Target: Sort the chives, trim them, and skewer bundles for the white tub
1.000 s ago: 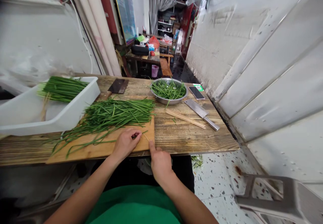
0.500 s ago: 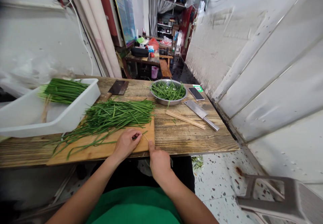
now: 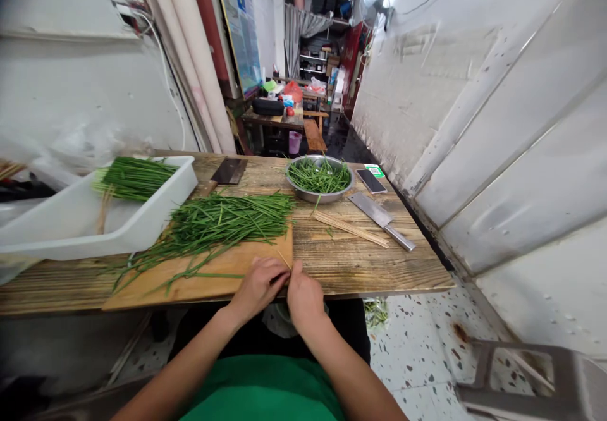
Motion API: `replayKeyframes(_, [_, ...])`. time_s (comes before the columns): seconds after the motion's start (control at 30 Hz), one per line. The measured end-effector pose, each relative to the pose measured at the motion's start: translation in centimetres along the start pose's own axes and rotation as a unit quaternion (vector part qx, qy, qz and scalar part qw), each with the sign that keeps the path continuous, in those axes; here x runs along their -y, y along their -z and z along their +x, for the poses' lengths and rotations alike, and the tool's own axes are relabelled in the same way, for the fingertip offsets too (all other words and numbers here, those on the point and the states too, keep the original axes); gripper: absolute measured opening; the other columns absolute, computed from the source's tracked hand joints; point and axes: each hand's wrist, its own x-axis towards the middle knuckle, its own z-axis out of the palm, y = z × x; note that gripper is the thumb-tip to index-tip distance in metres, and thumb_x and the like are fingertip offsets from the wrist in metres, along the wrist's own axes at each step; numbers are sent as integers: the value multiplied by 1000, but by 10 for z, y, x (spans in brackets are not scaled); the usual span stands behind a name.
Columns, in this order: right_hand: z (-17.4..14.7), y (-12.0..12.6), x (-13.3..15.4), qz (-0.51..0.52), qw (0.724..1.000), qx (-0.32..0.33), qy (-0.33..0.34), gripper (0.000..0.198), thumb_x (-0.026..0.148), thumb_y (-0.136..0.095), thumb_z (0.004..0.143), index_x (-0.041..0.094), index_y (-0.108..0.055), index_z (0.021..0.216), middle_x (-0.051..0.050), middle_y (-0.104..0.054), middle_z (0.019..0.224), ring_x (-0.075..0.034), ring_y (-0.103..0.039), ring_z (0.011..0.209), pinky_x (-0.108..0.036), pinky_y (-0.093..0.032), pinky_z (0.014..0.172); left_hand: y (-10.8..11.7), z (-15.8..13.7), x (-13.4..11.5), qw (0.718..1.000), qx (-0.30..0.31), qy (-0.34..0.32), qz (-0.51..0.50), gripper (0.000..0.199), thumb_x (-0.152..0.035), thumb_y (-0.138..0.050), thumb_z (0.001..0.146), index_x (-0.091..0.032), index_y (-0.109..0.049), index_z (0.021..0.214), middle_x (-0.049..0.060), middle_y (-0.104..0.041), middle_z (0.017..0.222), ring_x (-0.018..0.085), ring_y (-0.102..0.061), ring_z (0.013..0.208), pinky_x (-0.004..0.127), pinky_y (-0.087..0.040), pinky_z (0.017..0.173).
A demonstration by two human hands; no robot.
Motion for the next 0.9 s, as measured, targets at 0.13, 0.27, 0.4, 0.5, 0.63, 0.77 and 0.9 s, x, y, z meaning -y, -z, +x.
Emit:
replayKeyframes(0.13, [-1, -8, -10, 51, 998, -40, 6, 13, 13, -34, 87, 13, -44, 95, -8, -63, 78, -16, -63, 65, -22, -42, 56, 19, 14, 20, 994, -26, -4, 108, 20, -20, -44, 83, -23, -61, 93, 5, -61, 86, 19, -49, 83, 36, -32, 74])
replayKeyframes(0.27, [-4, -15, -17, 110, 990, -79, 26, 18, 13, -34, 84, 13, -41, 101, -7, -61, 81, -16, -61, 67, -22, -41, 56, 37, 42, 55, 971, -37, -5, 236, 19, -17, -49, 79, -24, -62, 93, 8, -57, 90, 23, -44, 91, 39, -29, 76])
replayKeyframes(0.4, [-7, -14, -23, 168, 980, -88, 59, 22, 10, -33, 82, 13, -44, 101, -7, -60, 81, -16, -60, 69, -23, -42, 59, 48, 62, 72, 970, -1, -49, 237, 12, -20, -53, 77, -22, -65, 75, 7, -58, 89, 23, -44, 93, 38, -29, 77])
replayKeyframes(0.5, [-9, -13, -29, 186, 975, -104, 70, 25, 10, -32, 83, 13, -48, 102, -7, -61, 81, -16, -60, 72, -23, -44, 63, 51, 61, 67, 978, 17, -69, 198, 15, -24, -51, 79, -24, -66, 77, 5, -62, 88, 20, -48, 89, 37, -29, 79])
replayKeyframes(0.63, [-11, -22, -38, 185, 969, -141, 79, 36, 11, -32, 84, 15, -46, 116, -9, -61, 96, -16, -60, 81, -25, -46, 70, 37, 43, 47, 991, 35, -2, 129, 23, -29, -45, 83, -23, -66, 90, 4, -67, 85, 17, -55, 79, 34, -34, 78])
replayKeyframes(0.77, [-11, -33, -44, 179, 969, -144, 90, 39, 14, -33, 84, 16, -45, 122, -9, -63, 98, -16, -61, 82, -25, -47, 72, 16, 28, 35, 993, 23, 111, 32, 30, -32, -41, 83, -21, -64, 98, 3, -65, 99, 17, -58, 89, 29, -40, 81])
replayKeyframes(0.9, [-10, -32, -44, 156, 976, -115, 94, 40, 14, -34, 85, 16, -46, 123, -9, -64, 97, -16, -61, 82, -24, -47, 73, 9, 28, 34, 987, 20, 157, 12, 30, -30, -42, 80, -20, -65, 97, 3, -66, 96, 17, -59, 86, 27, -43, 77])
